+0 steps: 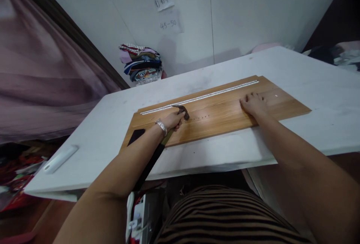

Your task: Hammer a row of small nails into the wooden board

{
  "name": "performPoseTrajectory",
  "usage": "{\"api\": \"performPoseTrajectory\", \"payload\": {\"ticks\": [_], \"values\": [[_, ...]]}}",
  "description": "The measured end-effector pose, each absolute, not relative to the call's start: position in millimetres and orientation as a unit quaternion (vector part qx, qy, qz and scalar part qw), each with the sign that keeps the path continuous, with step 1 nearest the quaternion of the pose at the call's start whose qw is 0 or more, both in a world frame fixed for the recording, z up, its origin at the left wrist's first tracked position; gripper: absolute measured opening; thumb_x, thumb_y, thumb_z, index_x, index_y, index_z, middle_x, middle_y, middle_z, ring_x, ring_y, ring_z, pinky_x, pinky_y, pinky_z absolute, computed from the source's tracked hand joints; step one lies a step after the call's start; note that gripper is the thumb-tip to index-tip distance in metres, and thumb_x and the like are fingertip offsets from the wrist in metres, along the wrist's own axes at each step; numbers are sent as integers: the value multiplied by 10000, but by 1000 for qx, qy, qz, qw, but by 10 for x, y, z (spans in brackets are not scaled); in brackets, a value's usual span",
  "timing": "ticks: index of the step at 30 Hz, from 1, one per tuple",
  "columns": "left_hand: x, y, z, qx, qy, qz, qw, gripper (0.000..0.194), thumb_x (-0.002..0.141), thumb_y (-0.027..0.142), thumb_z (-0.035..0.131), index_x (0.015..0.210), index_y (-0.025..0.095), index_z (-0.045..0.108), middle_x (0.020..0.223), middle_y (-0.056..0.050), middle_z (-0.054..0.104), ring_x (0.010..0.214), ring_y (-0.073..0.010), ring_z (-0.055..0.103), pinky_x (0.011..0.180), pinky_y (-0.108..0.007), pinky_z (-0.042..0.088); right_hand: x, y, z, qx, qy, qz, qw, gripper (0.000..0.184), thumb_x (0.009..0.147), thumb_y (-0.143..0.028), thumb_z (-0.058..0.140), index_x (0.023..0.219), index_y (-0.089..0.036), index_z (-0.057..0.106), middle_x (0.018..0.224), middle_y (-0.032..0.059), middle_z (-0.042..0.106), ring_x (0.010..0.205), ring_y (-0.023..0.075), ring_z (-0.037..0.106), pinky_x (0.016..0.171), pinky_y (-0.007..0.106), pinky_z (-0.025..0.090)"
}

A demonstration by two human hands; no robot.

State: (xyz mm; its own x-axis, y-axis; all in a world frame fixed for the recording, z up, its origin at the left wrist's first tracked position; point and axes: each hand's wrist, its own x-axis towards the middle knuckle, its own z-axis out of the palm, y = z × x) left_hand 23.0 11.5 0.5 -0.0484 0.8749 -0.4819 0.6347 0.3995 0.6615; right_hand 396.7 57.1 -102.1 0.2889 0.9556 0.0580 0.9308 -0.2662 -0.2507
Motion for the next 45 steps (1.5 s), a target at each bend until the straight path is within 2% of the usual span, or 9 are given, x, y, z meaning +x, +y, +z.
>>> {"api": "performPoseTrajectory", "payload": {"ticks": [12,23,33,45], "values": [[222,102,38,537,705,133,443,292,1101,468,529,996,202,583,598,72,493,414,-76,424,443,-197,364,3966,570,-1026,-791,-598,52,118,592,1060,-449,302,1338,-91,684,1487,254,612,1413,374,484,1154,530,341],[270,73,37,530,715,128,437,256,1123,392,487,969,202,562,581,69,493,421,-85,433,434,-203,354,3978,589,-1059,-792,-596,49,123,576,1066,-450,314,1344,-117,692,1479,245,617,1410,382,481,1130,538,357],[260,116,58,540,707,136,435,271,1127,402,479,969,200,568,589,70,497,417,-83,431,431,-206,366,3987,596,-1070,-791,-596,51,125,587,1069,-451,310,1341,-93,688,1472,252,615,1404,380,476,1137,535,346],[242,81,13,538,703,136,445,274,1105,427,528,947,206,564,583,67,496,418,-84,431,436,-204,358,3972,586,-1065,-792,-595,47,130,590,1067,-449,301,1325,-98,700,1470,255,620,1406,379,483,1148,546,343]]}}
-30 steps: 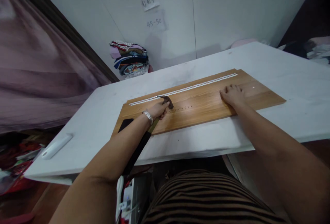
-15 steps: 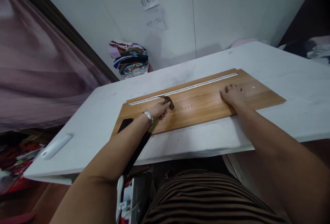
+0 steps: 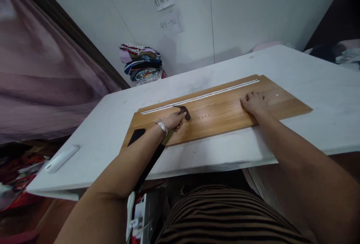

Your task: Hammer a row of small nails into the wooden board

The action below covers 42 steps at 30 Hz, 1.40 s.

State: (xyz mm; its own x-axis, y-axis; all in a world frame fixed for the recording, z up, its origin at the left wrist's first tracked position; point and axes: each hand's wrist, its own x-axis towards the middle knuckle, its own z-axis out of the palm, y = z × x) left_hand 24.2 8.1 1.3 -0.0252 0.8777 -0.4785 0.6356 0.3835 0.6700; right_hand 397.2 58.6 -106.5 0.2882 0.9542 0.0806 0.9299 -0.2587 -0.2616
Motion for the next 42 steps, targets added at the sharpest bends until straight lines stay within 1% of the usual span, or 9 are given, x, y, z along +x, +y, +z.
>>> {"api": "performPoseTrajectory", "payload": {"ticks": [4,8,12,17,23,26,30,35,42], "values": [[232,111,27,540,700,141,445,281,1097,453,539,964,208,576,592,68,499,418,-85,430,443,-205,369,3973,585,-1057,-791,-595,53,132,592,1065,-440,299,1340,-97,697,1469,256,621,1401,377,481,1139,543,352],[234,117,31,535,710,140,437,270,1109,421,513,960,205,575,599,62,506,425,-85,436,438,-204,363,3974,576,-1034,-791,-595,59,127,599,1066,-444,300,1342,-84,692,1475,258,617,1409,377,474,1147,533,346],[240,97,16,530,713,136,438,266,1118,403,489,950,210,563,589,64,491,422,-89,434,434,-208,357,3980,584,-1036,-792,-595,61,124,598,1068,-457,301,1346,-100,692,1487,246,612,1419,369,467,1158,526,332],[240,91,9,531,709,137,444,264,1106,429,523,966,210,570,593,64,494,426,-86,434,436,-203,355,3981,596,-1053,-792,-593,62,132,584,1063,-439,310,1358,-104,685,1478,258,613,1403,387,470,1143,557,336],[228,112,12,534,703,145,446,292,1086,483,561,974,214,577,588,66,500,428,-83,434,453,-193,362,3971,581,-1056,-791,-594,53,135,582,1055,-442,319,1315,-93,706,1464,256,621,1387,380,481,1143,548,341],[227,115,-4,531,705,144,448,291,1085,472,568,954,212,571,586,65,500,425,-83,432,451,-198,362,3969,576,-1051,-790,-595,50,137,578,1056,-446,323,1305,-97,711,1463,258,622,1395,384,475,1138,549,346],[230,108,-21,534,708,139,440,278,1101,438,531,953,206,568,583,65,494,426,-86,436,438,-199,362,3973,580,-1046,-792,-594,54,130,587,1059,-450,316,1309,-95,710,1458,258,624,1386,380,483,1133,540,349],[238,98,12,534,708,133,442,280,1101,453,532,971,208,572,586,65,494,430,-84,441,436,-191,361,3983,592,-1063,-793,-594,52,124,589,1065,-438,301,1336,-97,697,1467,247,616,1392,368,483,1140,528,340],[233,99,19,538,704,139,442,280,1107,441,520,957,210,568,584,63,493,428,-86,436,440,-197,362,3990,601,-1091,-791,-596,48,134,580,1053,-439,325,1340,-100,699,1460,257,623,1383,388,480,1131,555,345]]}}
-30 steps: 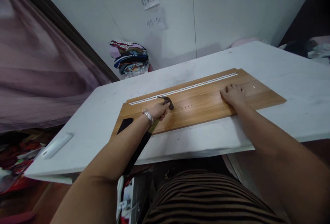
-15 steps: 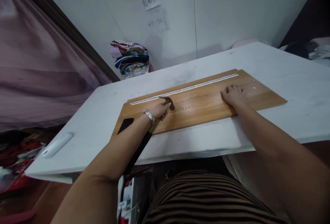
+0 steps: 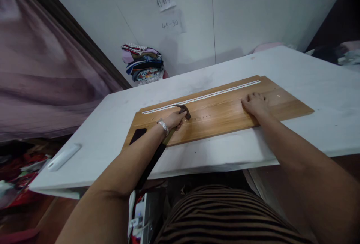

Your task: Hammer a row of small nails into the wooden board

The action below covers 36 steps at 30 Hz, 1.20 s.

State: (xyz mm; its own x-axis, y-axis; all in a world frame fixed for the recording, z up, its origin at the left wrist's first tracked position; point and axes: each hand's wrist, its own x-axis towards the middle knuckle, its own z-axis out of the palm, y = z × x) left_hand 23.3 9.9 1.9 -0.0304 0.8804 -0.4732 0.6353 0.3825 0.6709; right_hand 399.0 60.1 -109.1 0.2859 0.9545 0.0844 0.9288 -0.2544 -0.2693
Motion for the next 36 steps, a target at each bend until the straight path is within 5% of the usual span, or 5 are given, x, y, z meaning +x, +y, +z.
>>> {"api": "performPoseTrajectory", "payload": {"ticks": [36], "values": [[232,95,5,529,709,142,444,275,1096,453,538,977,210,581,586,65,494,424,-85,434,432,-199,361,3962,569,-1037,-792,-595,49,126,580,1062,-443,313,1304,-92,705,1464,252,624,1404,378,488,1154,531,341]]}}
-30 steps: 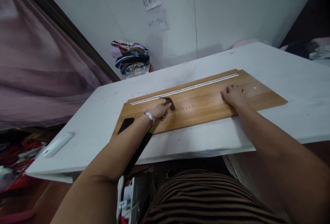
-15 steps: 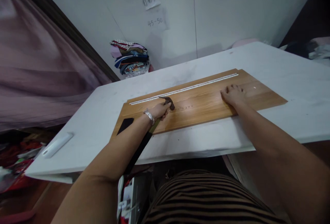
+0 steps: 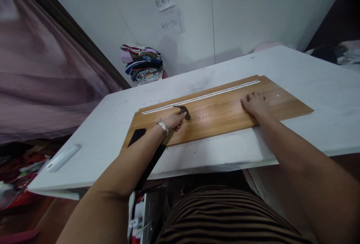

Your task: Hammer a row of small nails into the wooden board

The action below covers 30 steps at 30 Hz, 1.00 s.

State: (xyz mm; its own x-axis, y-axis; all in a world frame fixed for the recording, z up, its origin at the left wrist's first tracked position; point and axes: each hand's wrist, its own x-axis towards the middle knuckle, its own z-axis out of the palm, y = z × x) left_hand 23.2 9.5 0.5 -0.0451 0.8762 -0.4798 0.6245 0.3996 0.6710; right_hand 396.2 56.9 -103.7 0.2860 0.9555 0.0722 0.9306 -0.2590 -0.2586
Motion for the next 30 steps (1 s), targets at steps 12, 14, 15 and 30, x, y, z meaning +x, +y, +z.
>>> {"api": "performPoseTrajectory", "payload": {"ticks": [12,14,15,30], "values": [[218,116,-2,539,701,145,445,291,1096,472,537,979,209,583,597,66,501,424,-80,439,435,-196,363,3986,595,-1073,-792,-597,46,120,592,1072,-449,295,1315,-93,701,1461,249,624,1389,374,495,1135,529,356],[220,114,0,539,703,143,442,292,1097,467,536,970,208,584,600,64,503,427,-80,441,440,-196,367,3991,600,-1084,-793,-597,42,118,593,1075,-450,293,1321,-96,701,1459,249,624,1388,377,495,1133,531,359],[222,109,-1,537,705,143,440,291,1096,464,540,966,207,583,601,64,502,426,-80,440,440,-197,366,3993,601,-1086,-793,-597,40,116,590,1076,-448,294,1327,-101,701,1462,248,623,1390,377,495,1133,533,359],[224,108,6,530,706,145,446,272,1116,429,508,981,205,580,585,71,487,406,-75,419,432,-193,349,3984,597,-1064,-794,-596,48,115,589,1071,-442,302,1339,-92,693,1471,246,621,1399,369,490,1140,515,359]]}}
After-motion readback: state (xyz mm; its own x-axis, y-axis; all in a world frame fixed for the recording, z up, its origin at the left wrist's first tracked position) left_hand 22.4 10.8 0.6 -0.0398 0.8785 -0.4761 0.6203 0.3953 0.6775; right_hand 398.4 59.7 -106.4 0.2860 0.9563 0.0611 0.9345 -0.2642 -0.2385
